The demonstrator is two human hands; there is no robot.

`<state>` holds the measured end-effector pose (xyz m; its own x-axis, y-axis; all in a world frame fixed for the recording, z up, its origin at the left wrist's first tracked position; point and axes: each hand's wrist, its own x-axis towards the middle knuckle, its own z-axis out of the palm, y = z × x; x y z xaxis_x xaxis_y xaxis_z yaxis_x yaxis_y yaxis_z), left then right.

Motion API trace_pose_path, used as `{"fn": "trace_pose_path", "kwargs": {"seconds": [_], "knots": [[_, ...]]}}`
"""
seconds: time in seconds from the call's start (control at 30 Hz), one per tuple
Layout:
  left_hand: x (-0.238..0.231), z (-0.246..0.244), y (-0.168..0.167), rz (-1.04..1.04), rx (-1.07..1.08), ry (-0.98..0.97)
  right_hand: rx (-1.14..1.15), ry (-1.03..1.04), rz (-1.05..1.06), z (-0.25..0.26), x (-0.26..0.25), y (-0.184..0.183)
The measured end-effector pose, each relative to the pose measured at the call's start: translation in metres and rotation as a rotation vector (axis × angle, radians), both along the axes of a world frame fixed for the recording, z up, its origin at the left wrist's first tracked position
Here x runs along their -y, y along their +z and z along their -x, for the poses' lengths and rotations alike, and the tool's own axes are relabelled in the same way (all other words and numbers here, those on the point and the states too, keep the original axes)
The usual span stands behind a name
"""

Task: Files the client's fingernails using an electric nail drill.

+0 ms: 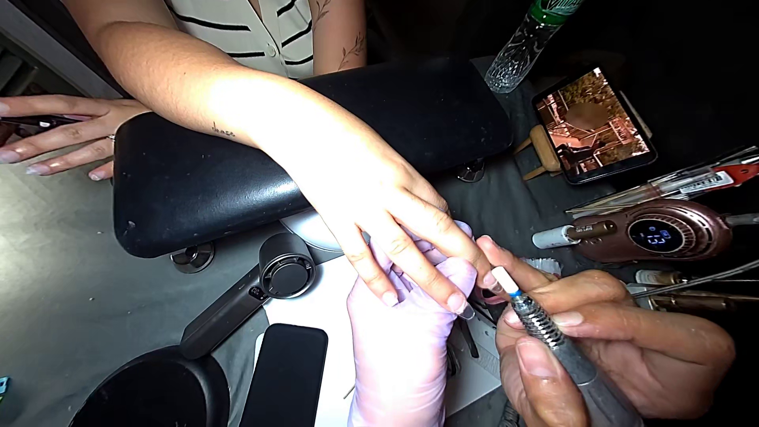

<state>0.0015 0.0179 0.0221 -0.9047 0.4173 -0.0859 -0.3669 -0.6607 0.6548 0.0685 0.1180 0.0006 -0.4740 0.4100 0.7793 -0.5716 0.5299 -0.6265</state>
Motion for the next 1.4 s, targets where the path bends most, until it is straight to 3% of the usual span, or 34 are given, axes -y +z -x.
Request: {"fn": "trace_pose_path", "kwargs": {"seconds": [0.77, 1.07, 1.4], "knots": [[0.000, 0.001, 0.001, -0.020, -0.002, -0.003, 0.031, 0.004, -0.008, -0.001, -0.001, 0.001], [-0.003, 0.004, 0.000, -0.148, 0.069, -0.127, -0.123, 0.441, 0.562, 0.007, -0.014, 0.008], [-0.006, 0.012, 0.001, -0.026, -0.081, -0.066, -0.076, 0.505, 0.539, 0.014, -0.027, 0.007]]}}
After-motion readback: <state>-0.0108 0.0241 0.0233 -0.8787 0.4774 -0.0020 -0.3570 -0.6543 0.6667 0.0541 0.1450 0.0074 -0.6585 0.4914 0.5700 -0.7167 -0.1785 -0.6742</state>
